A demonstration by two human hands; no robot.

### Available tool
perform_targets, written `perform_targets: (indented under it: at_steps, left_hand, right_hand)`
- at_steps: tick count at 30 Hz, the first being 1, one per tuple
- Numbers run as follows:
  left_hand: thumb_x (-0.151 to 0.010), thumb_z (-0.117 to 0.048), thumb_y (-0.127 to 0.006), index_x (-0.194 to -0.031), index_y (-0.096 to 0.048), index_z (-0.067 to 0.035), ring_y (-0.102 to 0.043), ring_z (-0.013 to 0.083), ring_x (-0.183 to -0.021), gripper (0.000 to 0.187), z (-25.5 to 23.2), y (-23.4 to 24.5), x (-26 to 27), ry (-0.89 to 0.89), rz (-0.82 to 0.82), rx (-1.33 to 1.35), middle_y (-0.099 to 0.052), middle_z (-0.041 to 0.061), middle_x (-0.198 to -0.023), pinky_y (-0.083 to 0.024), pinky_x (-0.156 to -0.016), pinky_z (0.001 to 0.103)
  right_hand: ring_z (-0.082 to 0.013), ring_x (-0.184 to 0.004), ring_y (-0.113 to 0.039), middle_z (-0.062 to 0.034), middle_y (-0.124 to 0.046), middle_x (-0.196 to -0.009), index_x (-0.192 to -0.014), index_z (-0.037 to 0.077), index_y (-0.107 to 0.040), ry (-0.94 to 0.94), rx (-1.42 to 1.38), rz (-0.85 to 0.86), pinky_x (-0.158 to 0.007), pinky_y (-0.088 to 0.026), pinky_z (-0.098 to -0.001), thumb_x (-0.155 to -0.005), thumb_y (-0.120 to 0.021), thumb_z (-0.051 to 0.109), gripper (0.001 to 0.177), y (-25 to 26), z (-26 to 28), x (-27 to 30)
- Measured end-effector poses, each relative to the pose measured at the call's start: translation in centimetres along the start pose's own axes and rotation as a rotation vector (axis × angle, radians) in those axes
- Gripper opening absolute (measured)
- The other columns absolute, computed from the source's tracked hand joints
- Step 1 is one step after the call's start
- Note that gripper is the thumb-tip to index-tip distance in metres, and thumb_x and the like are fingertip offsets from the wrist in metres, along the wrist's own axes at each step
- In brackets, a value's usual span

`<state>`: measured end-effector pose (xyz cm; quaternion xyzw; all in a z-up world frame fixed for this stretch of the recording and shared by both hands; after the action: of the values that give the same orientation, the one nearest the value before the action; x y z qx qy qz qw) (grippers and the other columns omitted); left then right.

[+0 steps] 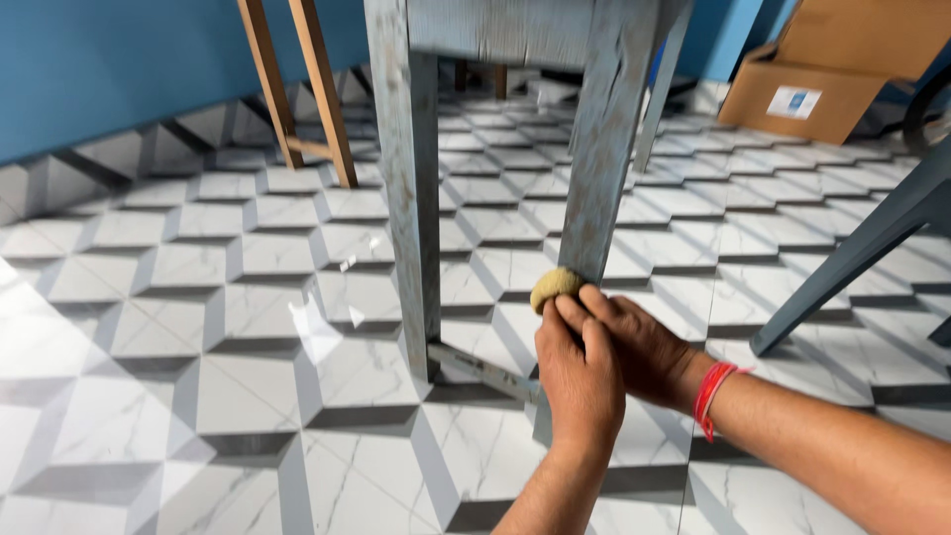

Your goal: The person sands the legs and frame of a metal table using a sanding sponge. They briefly pick up a small bottle from a nearby chair, rub the sponge against it, and then continue sanding the table legs and crossbars.

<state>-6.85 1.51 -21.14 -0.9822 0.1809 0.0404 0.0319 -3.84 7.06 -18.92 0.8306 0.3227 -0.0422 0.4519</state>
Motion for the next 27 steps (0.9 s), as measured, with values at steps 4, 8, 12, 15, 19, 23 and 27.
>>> perform_targets:
  at_steps: [4,8,12,15,19,23,27]
  left_hand:
    - [-0.100,-0.035,-0.042,-0.135,-0.050,0.000,-0.057,0.0314,-0.125,0.050,10.6,0.0,0.0,0.149,0.024,-0.024,-0.055,0.018,-0.133,-0.047,-0.105,0.043]
    - [-0.100,-0.033,-0.040,-0.143,-0.042,0.000,-0.055,0.0301,-0.132,0.055,20.4,-0.3,-0.2,0.323,0.036,0.029,-0.054,0.017,-0.139,-0.046,-0.110,0.042]
    - [-0.101,-0.035,-0.037,-0.150,-0.034,-0.003,-0.051,0.0302,-0.137,0.059,29.1,-0.3,-0.4,0.550,0.055,0.029,-0.050,0.017,-0.145,-0.043,-0.114,0.043]
    - [-0.102,-0.036,-0.034,-0.151,-0.031,-0.004,-0.049,0.0314,-0.139,0.058,34.4,-0.5,-0.5,0.659,0.066,0.044,-0.048,0.018,-0.146,-0.043,-0.115,0.045]
    - [-0.100,-0.027,-0.037,-0.152,-0.028,-0.003,-0.050,0.0338,-0.138,0.058,39.3,-0.7,-1.4,0.741,0.071,0.096,-0.048,0.021,-0.145,-0.045,-0.114,0.047]
    - [-0.098,-0.023,-0.039,-0.151,-0.029,-0.003,-0.053,0.0347,-0.135,0.058,41.0,-0.7,-1.3,0.838,0.096,0.129,-0.049,0.023,-0.144,-0.048,-0.112,0.048]
    - [-0.098,-0.023,-0.039,-0.150,-0.032,-0.004,-0.052,0.0321,-0.136,0.056,38.3,-0.9,-1.1,0.781,0.070,0.158,-0.049,0.021,-0.144,-0.046,-0.113,0.047]
  right_hand:
    - [-0.0270,-0.115,-0.050,-0.0140,-0.053,-0.129,-0.129,0.000,-0.060,0.005,-0.064,0.115,-0.079,-0.053,-0.0281,-0.080,-0.064,0.011,0.050,-9.5,5.9,4.2]
    - [-0.0308,-0.122,-0.048,-0.0129,-0.058,-0.124,-0.123,-0.003,-0.063,0.255,0.238,0.323,-0.100,-0.044,-0.0378,-0.087,-0.063,0.014,0.039,-18.7,12.0,7.9]
    - [-0.0320,-0.128,-0.045,-0.0092,-0.062,-0.121,-0.123,0.001,-0.065,0.434,0.371,0.457,-0.115,-0.029,-0.0452,-0.091,-0.065,0.015,0.036,-26.1,17.2,11.3]
    - [-0.0319,-0.129,-0.043,-0.0094,-0.058,-0.129,-0.130,0.004,-0.063,0.335,0.271,0.456,-0.108,-0.031,-0.0388,-0.089,-0.063,0.023,0.045,-29.8,18.7,12.6]
    - [-0.0340,-0.131,-0.039,-0.0123,-0.052,-0.137,-0.135,0.008,-0.058,0.404,0.235,0.603,-0.110,-0.032,-0.0403,-0.094,-0.061,0.023,0.044,-33.8,20.9,13.9]
    - [-0.0340,-0.131,-0.039,-0.0118,-0.049,-0.142,-0.136,0.010,-0.056,0.343,0.093,0.648,-0.105,-0.039,-0.0367,-0.091,-0.064,0.024,0.048,-34.7,21.5,13.8]
    - [-0.0287,-0.118,-0.044,-0.0126,-0.051,-0.134,-0.134,0.006,-0.058,0.251,0.062,0.593,-0.080,-0.047,-0.0260,-0.090,-0.066,0.023,0.049,-32.0,19.8,13.0]
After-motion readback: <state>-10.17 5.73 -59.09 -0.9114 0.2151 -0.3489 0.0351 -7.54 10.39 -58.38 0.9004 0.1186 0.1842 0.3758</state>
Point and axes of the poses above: each hand's wrist, its own x-axis away from the middle knuckle, its own y-axis out of the back of the hand, z = x × y, the point moved 8 cm from there along -x, towards the middle knuckle
